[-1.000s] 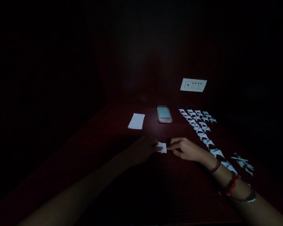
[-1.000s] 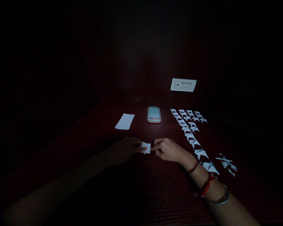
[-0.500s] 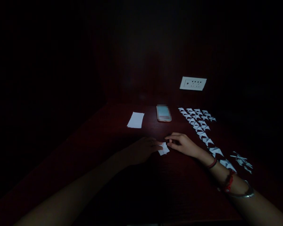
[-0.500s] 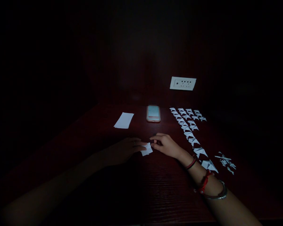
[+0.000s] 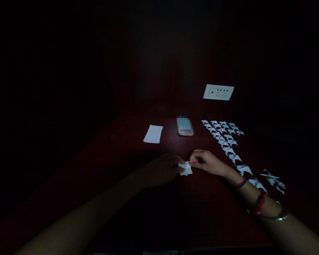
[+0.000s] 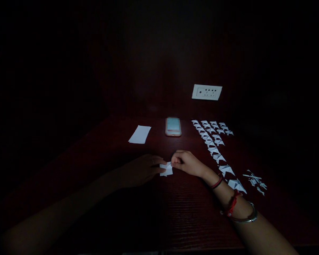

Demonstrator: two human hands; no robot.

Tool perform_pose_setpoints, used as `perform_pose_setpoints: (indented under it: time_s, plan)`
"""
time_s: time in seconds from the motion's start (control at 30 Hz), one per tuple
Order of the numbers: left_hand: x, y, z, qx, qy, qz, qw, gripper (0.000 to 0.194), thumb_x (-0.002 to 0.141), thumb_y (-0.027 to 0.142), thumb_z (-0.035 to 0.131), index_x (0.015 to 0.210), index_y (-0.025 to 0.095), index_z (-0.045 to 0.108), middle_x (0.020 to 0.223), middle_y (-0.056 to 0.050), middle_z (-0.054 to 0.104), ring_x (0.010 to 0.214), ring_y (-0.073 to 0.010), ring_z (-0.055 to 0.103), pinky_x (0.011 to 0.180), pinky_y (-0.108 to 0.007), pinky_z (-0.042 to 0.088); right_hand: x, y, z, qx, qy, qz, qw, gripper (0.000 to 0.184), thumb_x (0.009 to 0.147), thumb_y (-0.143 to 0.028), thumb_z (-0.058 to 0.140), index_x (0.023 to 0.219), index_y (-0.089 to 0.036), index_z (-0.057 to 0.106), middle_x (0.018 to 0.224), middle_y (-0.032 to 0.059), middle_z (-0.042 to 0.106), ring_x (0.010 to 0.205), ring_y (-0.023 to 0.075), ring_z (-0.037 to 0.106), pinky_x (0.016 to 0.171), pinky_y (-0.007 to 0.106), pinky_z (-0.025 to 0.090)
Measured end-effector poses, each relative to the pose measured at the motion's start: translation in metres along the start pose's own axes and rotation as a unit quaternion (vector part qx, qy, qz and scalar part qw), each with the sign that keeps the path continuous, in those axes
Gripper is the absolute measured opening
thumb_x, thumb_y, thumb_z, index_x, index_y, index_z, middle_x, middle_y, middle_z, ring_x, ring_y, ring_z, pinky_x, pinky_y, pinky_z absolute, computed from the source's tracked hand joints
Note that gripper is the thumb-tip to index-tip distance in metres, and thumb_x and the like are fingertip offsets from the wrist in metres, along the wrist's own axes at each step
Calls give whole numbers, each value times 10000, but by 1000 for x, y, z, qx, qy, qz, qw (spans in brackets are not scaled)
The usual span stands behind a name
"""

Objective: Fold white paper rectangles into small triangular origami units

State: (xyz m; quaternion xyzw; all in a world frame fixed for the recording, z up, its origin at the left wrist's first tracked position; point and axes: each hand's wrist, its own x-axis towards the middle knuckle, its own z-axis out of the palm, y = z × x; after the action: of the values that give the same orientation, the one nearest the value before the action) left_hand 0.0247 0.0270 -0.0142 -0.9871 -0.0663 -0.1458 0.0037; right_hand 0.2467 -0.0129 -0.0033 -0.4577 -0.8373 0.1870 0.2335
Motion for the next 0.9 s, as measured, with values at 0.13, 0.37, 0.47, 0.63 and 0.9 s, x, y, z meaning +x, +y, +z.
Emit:
perform_pose_setpoints:
  time_s: [0.13, 0.37, 0.47, 0.63, 0.9]
  plan:
    - [2, 2, -3, -3, -7, -16, 1000, 271, 826, 165, 401, 1088, 186, 467, 1146, -41, 477, 1069, -178, 399, 892, -328, 316, -1, -4, -3, -4, -23, -40, 999, 81, 765, -186, 477, 728, -137, 529, 683, 2, 473, 607, 86, 437, 559, 198, 367]
    - [4, 3, -8, -36, -29, -33, 998, 291, 809, 135, 402, 1091, 187, 456, 1169, -26, 464, 1068, -175, 404, 890, -320, 317, -3, -10, -5, -28, -22, -78, 996, 83, 762, -173, 471, 710, -141, 527, 683, -1, 443, 620, 86, 427, 571, 195, 356]
    - [5, 5, -10, -49, -39, -51, 997, 319, 804, 140, 407, 1119, 186, 435, 1156, -36, 475, 1067, -178, 409, 888, -319, 318, -3, -10, -3, -39, -26, -85, 995, 83, 758, -161, 467, 699, -140, 522, 660, -7, 448, 592, 81, 424, 553, 191, 347]
    - [3, 3, -8, -60, -34, -45, 997, 369, 807, 135, 402, 1169, 207, 393, 1173, -26, 465, 1062, -162, 417, 896, -306, 304, -5, -8, -1, -54, -26, -92, 994, 97, 749, -127, 462, 688, -137, 536, 664, 2, 492, 587, 81, 443, 552, 192, 349]
    - [3, -3, -3, -64, -29, -22, 997, 388, 791, 107, 416, 1162, 220, 405, 1169, -7, 476, 1092, -153, 394, 909, -304, 294, -5, -11, -4, -48, -64, -108, 991, 123, 758, -107, 447, 743, -138, 566, 788, 37, 555, 659, 93, 502, 598, 197, 381]
